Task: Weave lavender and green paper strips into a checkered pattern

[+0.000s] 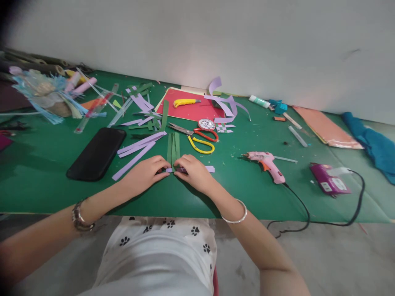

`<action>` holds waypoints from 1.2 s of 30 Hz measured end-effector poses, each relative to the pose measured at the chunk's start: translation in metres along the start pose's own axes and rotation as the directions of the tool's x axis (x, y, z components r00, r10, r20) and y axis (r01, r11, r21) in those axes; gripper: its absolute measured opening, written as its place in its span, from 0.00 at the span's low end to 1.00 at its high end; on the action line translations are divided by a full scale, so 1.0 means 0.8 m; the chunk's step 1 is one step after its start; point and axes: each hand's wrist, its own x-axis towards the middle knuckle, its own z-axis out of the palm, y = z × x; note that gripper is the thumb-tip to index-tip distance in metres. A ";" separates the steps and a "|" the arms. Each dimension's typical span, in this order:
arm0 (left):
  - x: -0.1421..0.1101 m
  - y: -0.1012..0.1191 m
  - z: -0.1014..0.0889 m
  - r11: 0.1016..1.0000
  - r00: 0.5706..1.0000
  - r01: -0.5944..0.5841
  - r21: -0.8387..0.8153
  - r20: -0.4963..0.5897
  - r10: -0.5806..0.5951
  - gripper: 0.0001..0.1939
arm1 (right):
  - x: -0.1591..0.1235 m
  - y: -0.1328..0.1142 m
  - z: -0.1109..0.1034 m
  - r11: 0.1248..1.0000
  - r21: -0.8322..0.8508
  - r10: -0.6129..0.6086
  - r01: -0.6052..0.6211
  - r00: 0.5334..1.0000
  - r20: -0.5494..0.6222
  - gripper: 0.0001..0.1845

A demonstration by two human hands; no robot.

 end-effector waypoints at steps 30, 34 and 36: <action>-0.006 0.003 0.006 0.962 0.991 -0.097 0.255 -0.067 0.117 0.08 | -0.001 0.001 -0.005 0.999 -0.003 -0.042 0.042 0.999 0.033 0.01; -0.006 0.002 0.007 0.952 0.991 -0.098 0.289 -0.059 0.120 0.09 | -0.002 0.003 -0.009 0.999 -0.023 -0.028 0.030 0.998 0.061 0.01; -0.007 0.002 0.008 0.939 0.989 -0.111 0.325 -0.055 0.136 0.08 | -0.002 0.004 -0.011 0.999 -0.027 -0.029 0.032 0.997 0.075 0.02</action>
